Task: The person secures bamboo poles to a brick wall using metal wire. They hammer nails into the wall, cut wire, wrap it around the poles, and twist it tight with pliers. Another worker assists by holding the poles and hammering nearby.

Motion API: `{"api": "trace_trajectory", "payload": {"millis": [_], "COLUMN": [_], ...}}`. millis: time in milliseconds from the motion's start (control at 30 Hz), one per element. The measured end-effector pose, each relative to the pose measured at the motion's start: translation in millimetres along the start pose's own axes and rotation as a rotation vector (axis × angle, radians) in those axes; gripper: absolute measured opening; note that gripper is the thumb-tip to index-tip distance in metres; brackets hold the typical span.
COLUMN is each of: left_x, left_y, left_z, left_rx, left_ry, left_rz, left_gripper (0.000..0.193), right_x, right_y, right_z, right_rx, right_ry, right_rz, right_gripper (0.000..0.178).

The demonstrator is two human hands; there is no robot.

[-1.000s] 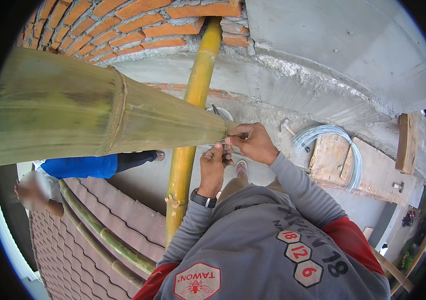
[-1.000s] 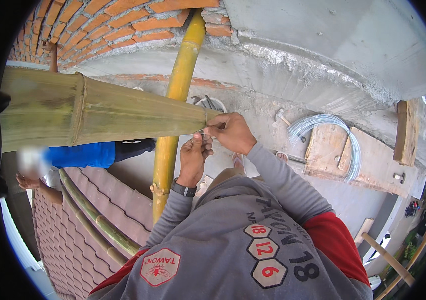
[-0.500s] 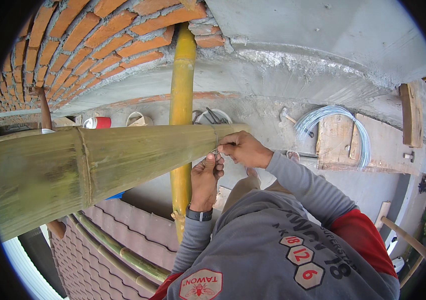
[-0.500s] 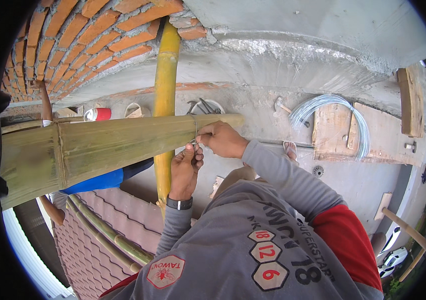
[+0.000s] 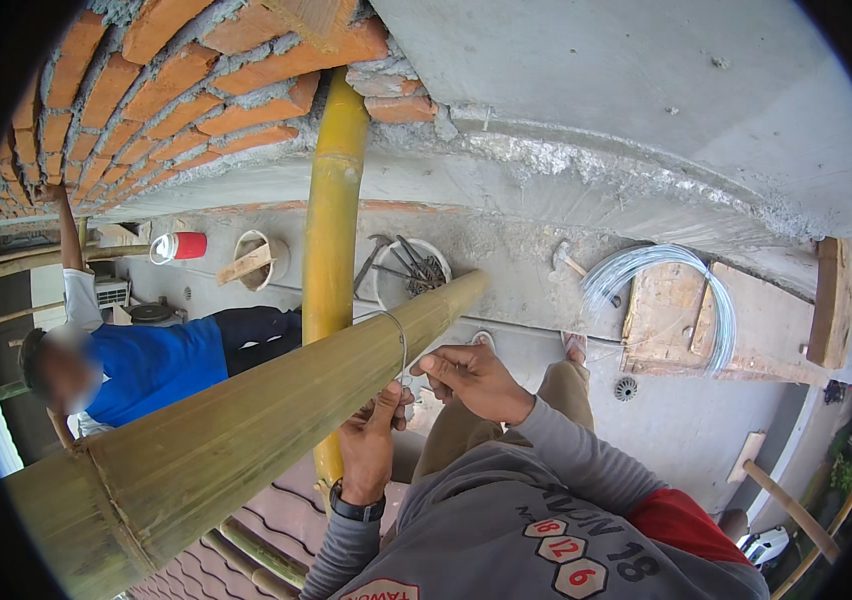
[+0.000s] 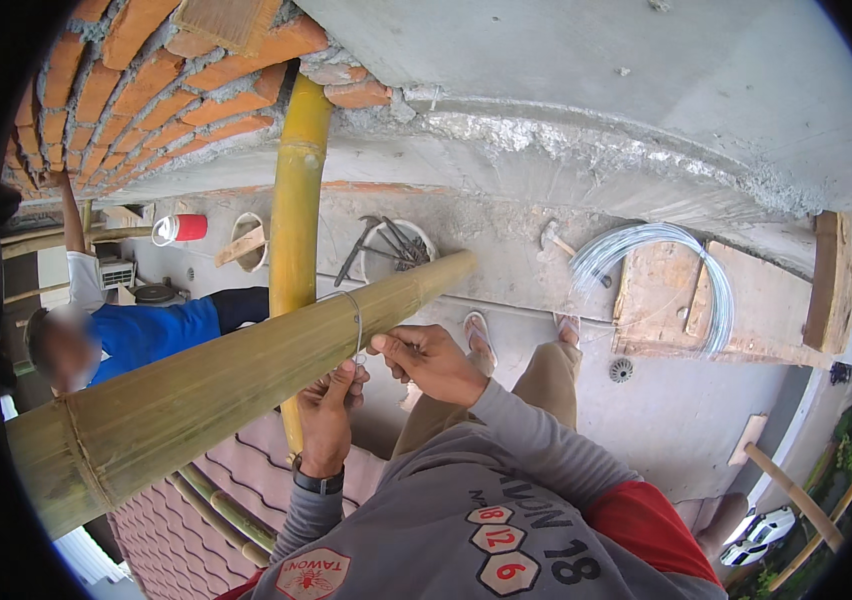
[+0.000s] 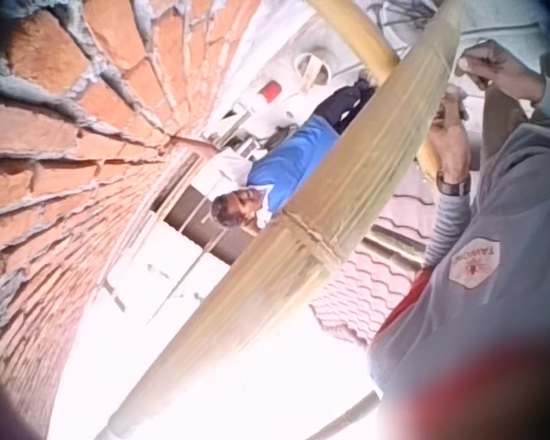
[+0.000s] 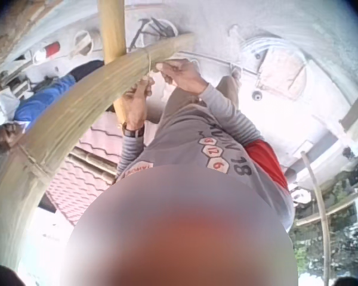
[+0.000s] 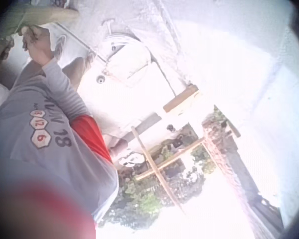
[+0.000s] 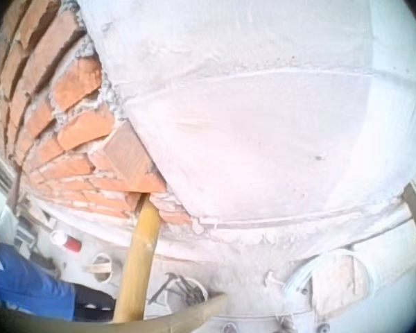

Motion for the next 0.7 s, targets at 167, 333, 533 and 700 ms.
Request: {"api": "trace_trajectory", "payload": {"millis": [167,333,533,700], "left_x": [3,18,22,24], "left_y": [-4,-1,4,4], "left_z": [1,18,22,27], "left_rx": [0.048,0.11,0.153,0.173], "left_ry": [0.123,0.008,0.057,0.026], "left_rz": [-0.037,-0.091,-0.082,-0.082], "left_gripper": [0.018,0.022,0.025,0.025], "right_x": [120,117,88,77], "right_y": [122,297,361,374], "right_z": [-61,-185,-269,-255], "right_rx": [0.096,0.274,0.189,0.508], "right_ry": [-0.525,-1.254,-1.631,-1.693], "right_rz": [-0.038,0.126,0.653,0.534], "right_gripper": [0.036,0.031,0.036,0.028]}}
Point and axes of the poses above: each hand's wrist, its own y-axis towards the middle knuckle, its own x-axis out of the back of the hand, z = x × y, the point moved 9 cm from there along y, towards the middle knuckle, and after that the axes turned 11 degrees about x, right-handed, at the moved point
